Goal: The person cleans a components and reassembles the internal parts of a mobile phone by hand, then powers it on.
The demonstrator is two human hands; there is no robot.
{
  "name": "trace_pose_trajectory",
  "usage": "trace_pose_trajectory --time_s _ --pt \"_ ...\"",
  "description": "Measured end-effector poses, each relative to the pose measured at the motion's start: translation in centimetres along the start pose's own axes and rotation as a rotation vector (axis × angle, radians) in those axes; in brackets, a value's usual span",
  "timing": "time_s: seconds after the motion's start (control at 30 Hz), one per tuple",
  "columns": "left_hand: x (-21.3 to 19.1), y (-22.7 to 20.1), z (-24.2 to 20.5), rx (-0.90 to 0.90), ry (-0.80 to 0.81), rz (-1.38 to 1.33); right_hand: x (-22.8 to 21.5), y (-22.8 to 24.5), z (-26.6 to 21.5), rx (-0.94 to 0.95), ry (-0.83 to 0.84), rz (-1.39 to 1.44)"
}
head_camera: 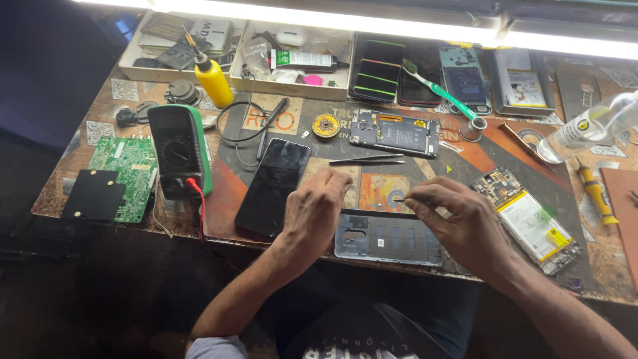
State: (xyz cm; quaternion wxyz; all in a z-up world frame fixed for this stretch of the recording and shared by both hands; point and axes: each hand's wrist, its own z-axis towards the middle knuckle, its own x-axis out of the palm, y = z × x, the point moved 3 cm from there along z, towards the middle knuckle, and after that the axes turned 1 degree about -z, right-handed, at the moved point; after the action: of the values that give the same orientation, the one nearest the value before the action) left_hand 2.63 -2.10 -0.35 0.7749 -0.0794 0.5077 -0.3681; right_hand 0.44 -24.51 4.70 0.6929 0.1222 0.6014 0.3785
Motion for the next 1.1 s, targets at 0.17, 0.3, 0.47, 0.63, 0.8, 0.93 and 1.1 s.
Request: trace_pose_trajectory --time_s 0.17,0.3,0.47,0.63,0.8,0.93,1.1 --pt "0.4 0.4 -0.5 -0.069 -0.046 -0.045 0.9 0.2 1.3 0.068 0.048 -0.020" --pt "-0.8 0.8 -0.5 -0.111 -0.099 -0.145 1.5 0.4 1.9 0.121 0.088 0.025" --pt "-1.4 0.5 -0.8 -0.256 -0.005 -0.432 1.0 -0.6 1.0 0.243 0.116 0.054" --pt "-1.8 -0.4 -1.1 -0.391 0.114 -0.739 1.4 -1.5 -0.5 0.132 0.029 0.098" --pt "-1.5 -1.5 -1.5 -0.208 0.082 -0.550 2.0 -1.4 -2.6 -0.072 -0.107 0.116" --pt "-1.8 -2.8 -2.5 0.025 -0.017 -0.278 1.9 -1.9 -2.8 0.006 -0.049 0.087" --pt "-0.5 -4.0 -3.5 0.105 0.001 -0.169 1.0 -2.3 -4.1 0.044 -0.075 0.055"
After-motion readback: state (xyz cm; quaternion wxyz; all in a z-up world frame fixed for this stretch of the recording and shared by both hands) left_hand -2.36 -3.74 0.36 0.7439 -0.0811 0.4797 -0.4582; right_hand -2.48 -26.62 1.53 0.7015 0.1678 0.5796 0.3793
